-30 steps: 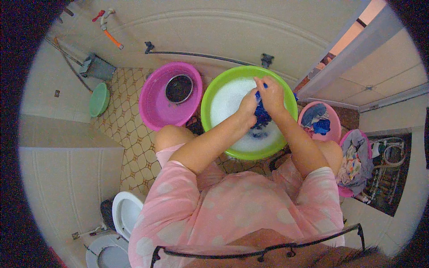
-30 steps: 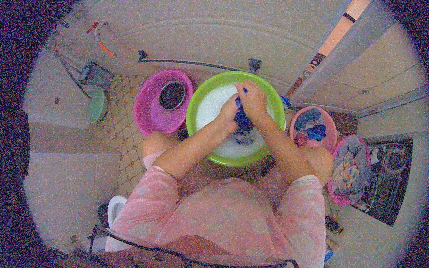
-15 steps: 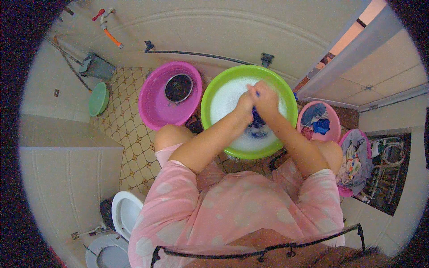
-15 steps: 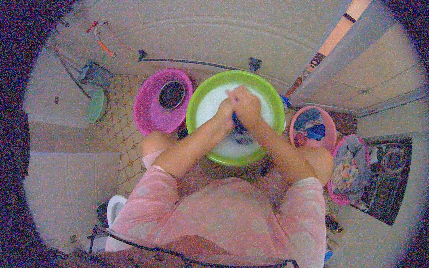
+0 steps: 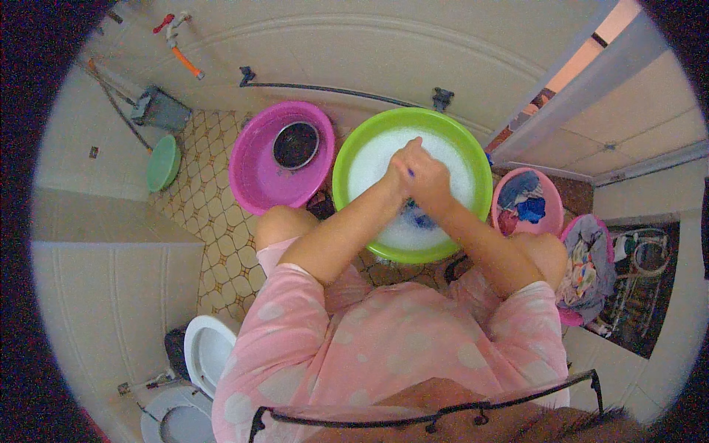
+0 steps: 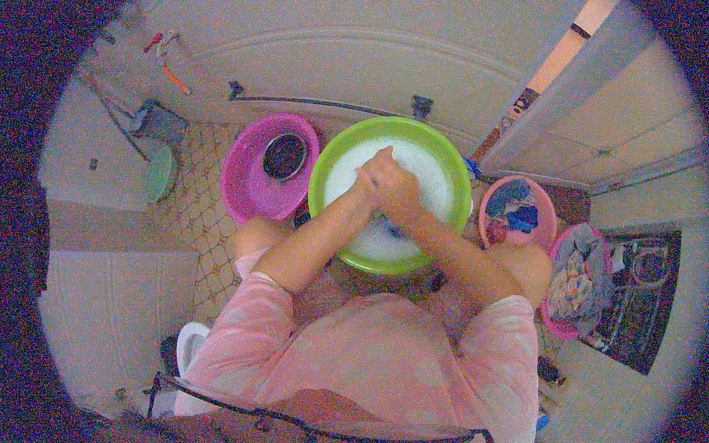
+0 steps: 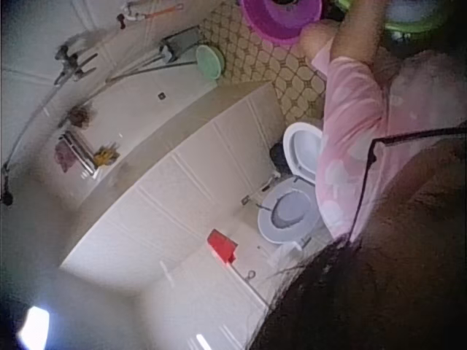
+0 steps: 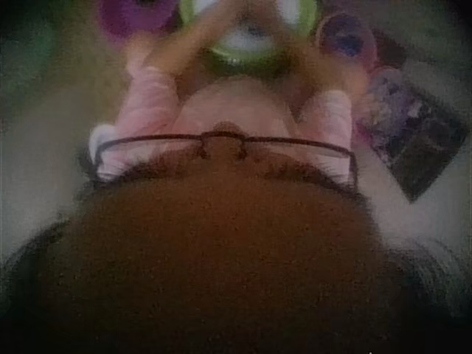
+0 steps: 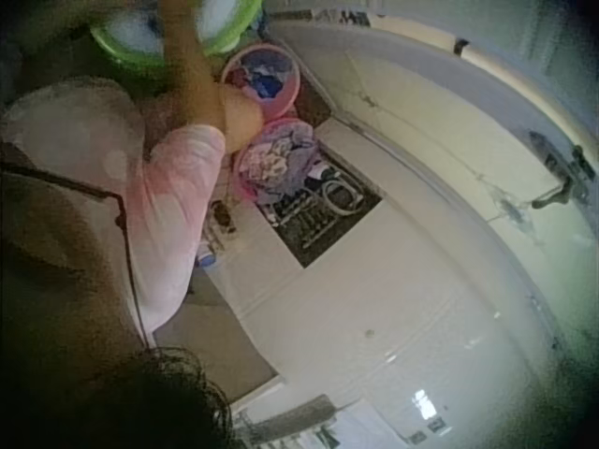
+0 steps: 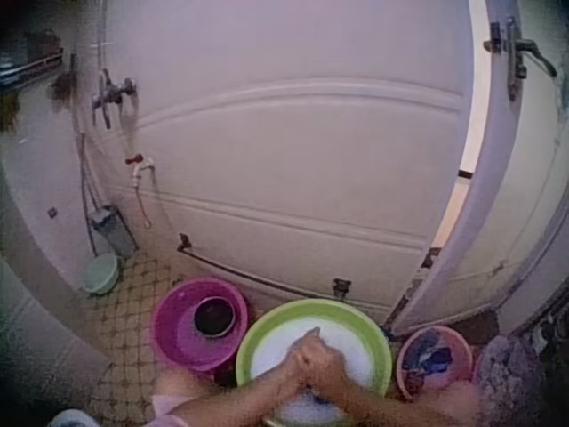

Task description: The person hand-washes a blue garment in a green basin filled with soapy water. They repeatedly submerge, scrub, and wring the item by hand, keeping it within the basin throughout the clip.

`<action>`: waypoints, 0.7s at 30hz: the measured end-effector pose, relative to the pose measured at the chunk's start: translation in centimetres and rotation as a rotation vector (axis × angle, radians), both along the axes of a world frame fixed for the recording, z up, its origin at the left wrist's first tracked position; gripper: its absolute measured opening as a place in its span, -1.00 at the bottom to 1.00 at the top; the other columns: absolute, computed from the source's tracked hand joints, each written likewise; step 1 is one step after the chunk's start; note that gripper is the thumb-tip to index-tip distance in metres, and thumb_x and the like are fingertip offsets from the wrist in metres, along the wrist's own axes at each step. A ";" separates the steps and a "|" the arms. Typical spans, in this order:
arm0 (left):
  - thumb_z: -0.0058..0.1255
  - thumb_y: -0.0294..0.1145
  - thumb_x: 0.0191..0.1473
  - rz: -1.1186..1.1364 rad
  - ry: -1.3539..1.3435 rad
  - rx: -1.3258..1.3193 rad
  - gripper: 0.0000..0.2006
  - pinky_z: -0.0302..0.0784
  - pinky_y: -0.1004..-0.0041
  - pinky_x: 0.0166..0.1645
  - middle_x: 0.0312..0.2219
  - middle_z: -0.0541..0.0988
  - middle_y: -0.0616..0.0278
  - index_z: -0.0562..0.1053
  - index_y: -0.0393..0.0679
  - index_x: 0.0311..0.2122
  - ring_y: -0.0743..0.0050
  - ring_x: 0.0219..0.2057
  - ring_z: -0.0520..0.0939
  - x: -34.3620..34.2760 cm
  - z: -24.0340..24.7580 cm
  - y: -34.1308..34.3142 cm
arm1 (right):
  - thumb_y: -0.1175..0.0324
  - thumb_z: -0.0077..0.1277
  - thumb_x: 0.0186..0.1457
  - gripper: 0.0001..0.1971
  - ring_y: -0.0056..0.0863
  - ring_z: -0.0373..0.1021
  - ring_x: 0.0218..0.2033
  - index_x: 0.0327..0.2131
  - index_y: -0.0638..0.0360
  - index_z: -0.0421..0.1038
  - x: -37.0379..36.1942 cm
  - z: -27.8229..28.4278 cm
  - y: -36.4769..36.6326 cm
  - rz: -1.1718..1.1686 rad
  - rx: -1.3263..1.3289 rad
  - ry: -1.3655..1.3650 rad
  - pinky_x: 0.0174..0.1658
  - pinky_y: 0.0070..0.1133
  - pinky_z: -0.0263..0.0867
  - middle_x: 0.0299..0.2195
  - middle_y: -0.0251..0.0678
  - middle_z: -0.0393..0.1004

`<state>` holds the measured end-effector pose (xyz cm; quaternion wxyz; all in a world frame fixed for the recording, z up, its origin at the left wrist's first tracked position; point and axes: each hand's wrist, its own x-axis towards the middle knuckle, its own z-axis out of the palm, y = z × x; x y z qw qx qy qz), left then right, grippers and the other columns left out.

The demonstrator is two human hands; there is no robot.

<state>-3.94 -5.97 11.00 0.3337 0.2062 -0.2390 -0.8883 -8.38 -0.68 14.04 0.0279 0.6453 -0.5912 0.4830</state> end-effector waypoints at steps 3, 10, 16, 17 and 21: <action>-0.32 -0.15 0.07 0.059 0.348 -0.012 -0.75 0.41 0.40 -0.39 -0.57 0.44 0.29 0.35 -0.05 -0.44 0.42 -0.51 0.49 -0.4 -6.6 -1.5 | 0.17 -0.12 -0.02 -0.72 -0.14 0.31 -0.49 -0.52 0.22 0.32 0.3 0.4 0.1 0.005 0.022 -0.043 -0.44 -0.37 0.22 -0.50 -0.10 0.34; -0.28 -0.08 0.03 -0.010 -0.380 0.177 -0.64 0.43 0.28 -0.28 -0.47 0.46 0.17 0.32 -0.20 -0.29 0.36 -0.43 0.49 0.5 0.1 -2.0 | 0.06 -0.19 0.00 -0.61 -0.11 0.31 -0.39 -0.36 0.27 0.31 -6.2 -4.1 -3.9 -0.167 0.460 -0.322 -0.29 -0.34 0.22 -0.38 -0.04 0.37; 0.02 -0.41 -0.15 0.278 -0.940 -0.735 -0.63 0.35 0.32 -0.15 -0.23 0.38 0.08 0.29 -0.12 -0.16 0.14 -0.21 0.42 1.8 -4.2 -5.7 | 0.27 -0.04 -0.07 -0.77 -0.18 0.31 -0.34 -0.42 0.27 0.34 -8.0 -10.5 -4.9 -0.250 0.304 -0.379 -0.21 -0.41 0.18 -0.43 -0.04 0.38; 0.03 -0.42 -0.18 0.256 -1.038 -0.951 -0.59 0.33 0.32 -0.12 -0.20 0.37 0.05 0.29 -0.12 -0.13 0.12 -0.18 0.40 2.7 -6.6 -6.4 | 0.31 -0.04 -0.08 -0.78 -0.17 0.31 -0.33 -0.40 0.27 0.34 -7.2 -10.6 -4.6 -0.227 0.315 -0.291 -0.20 -0.41 0.19 -0.41 -0.04 0.38; -0.03 -0.51 -0.24 0.017 -1.246 -1.030 -0.55 0.30 0.31 -0.07 -0.23 0.41 -0.04 0.30 -0.11 -0.10 0.04 -0.18 0.42 2.8 -9.3 -6.7 | 0.41 -0.05 -0.13 -0.78 -0.12 0.31 -0.27 -0.33 0.25 0.35 -6.9 -13.7 -4.7 -0.037 0.533 -0.012 -0.17 -0.38 0.20 -0.33 -0.01 0.38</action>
